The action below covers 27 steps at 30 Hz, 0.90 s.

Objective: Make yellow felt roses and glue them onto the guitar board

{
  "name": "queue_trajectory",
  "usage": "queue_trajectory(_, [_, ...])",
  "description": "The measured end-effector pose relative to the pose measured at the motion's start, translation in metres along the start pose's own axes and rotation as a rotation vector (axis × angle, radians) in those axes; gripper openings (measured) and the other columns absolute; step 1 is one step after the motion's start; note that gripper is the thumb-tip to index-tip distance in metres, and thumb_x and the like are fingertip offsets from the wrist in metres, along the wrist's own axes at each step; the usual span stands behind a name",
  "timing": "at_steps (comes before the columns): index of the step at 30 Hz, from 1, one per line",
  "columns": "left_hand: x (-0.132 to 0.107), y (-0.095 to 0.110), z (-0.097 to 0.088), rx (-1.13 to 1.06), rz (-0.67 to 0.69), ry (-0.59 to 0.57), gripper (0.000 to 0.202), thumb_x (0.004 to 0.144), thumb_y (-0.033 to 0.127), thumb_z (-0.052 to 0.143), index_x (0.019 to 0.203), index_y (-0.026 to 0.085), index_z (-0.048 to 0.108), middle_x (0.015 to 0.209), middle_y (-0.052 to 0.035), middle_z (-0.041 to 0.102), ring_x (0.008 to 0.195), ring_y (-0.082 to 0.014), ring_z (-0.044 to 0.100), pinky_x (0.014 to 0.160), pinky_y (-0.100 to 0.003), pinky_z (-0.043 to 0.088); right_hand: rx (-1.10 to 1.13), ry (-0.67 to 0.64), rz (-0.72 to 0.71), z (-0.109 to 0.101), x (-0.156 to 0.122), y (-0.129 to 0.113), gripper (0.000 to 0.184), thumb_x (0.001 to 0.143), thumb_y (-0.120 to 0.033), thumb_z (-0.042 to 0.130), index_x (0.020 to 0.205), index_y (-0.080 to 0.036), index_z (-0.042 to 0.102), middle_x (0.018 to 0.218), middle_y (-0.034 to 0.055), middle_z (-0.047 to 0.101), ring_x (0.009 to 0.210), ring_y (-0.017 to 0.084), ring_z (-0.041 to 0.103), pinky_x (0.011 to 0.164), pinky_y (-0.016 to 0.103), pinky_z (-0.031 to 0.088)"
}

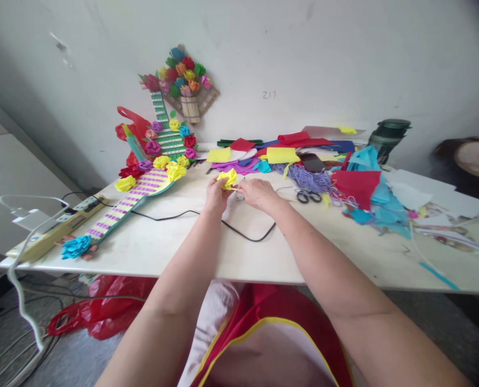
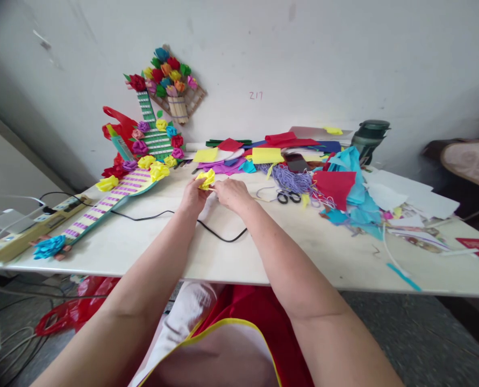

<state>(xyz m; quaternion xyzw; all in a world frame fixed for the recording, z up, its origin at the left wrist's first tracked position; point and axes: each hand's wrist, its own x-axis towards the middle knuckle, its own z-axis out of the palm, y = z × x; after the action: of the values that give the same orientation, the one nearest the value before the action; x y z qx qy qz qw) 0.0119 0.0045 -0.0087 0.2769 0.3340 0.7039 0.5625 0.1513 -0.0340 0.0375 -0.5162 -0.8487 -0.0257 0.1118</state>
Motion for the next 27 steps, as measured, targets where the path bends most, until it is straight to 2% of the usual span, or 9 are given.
queue_trajectory(8, [0.0026, -0.0024, -0.002, -0.026, 0.015, -0.029, 0.03, 0.064, 0.012, 0.072, 0.087, 0.018, 0.055, 0.068, 0.003, 0.064, 0.052, -0.0098, 0.058, 0.054, -0.021, 0.047, -0.005, 0.002, 0.001, 0.0006, -0.0007, -0.0039, 0.037, 0.098, -0.028, 0.046, 0.127, -0.016, 0.065, 0.118, 0.0164, 0.072, 0.113, 0.028, 0.067, 0.09, 0.034, 0.049])
queue_trajectory(13, [0.0041, -0.0028, -0.0026, -0.028, 0.024, -0.026, 0.03, 0.063, 0.013, 0.074, 0.086, 0.018, 0.054, 0.068, 0.0023, 0.064, 0.052, -0.0106, 0.059, 0.052, -0.022, 0.047, -0.025, 0.014, 0.014, -0.0009, -0.0037, -0.0062, 0.039, 0.098, -0.029, 0.044, 0.128, -0.017, 0.065, 0.117, 0.0168, 0.073, 0.112, 0.028, 0.067, 0.09, 0.034, 0.049])
queue_trajectory(21, [0.0056, -0.0037, -0.0036, -0.025, 0.03, -0.028, 0.032, 0.063, 0.014, 0.076, 0.086, 0.019, 0.054, 0.069, 0.0021, 0.064, 0.053, -0.0109, 0.059, 0.054, -0.023, 0.048, -0.047, -0.022, 0.014, -0.0027, -0.0033, -0.0084, 0.04, 0.099, -0.027, 0.038, 0.126, -0.016, 0.067, 0.117, 0.0168, 0.073, 0.113, 0.029, 0.067, 0.09, 0.036, 0.049])
queue_trajectory(27, [0.0058, -0.0041, -0.0036, -0.03, 0.03, -0.018, 0.03, 0.063, 0.013, 0.076, 0.085, 0.018, 0.055, 0.071, 0.0014, 0.065, 0.056, -0.0112, 0.06, 0.059, -0.025, 0.05, -0.034, 0.026, 0.018, 0.0004, -0.003, -0.009, 0.037, 0.098, -0.029, 0.043, 0.124, -0.016, 0.066, 0.112, 0.0171, 0.074, 0.11, 0.029, 0.068, 0.088, 0.035, 0.05])
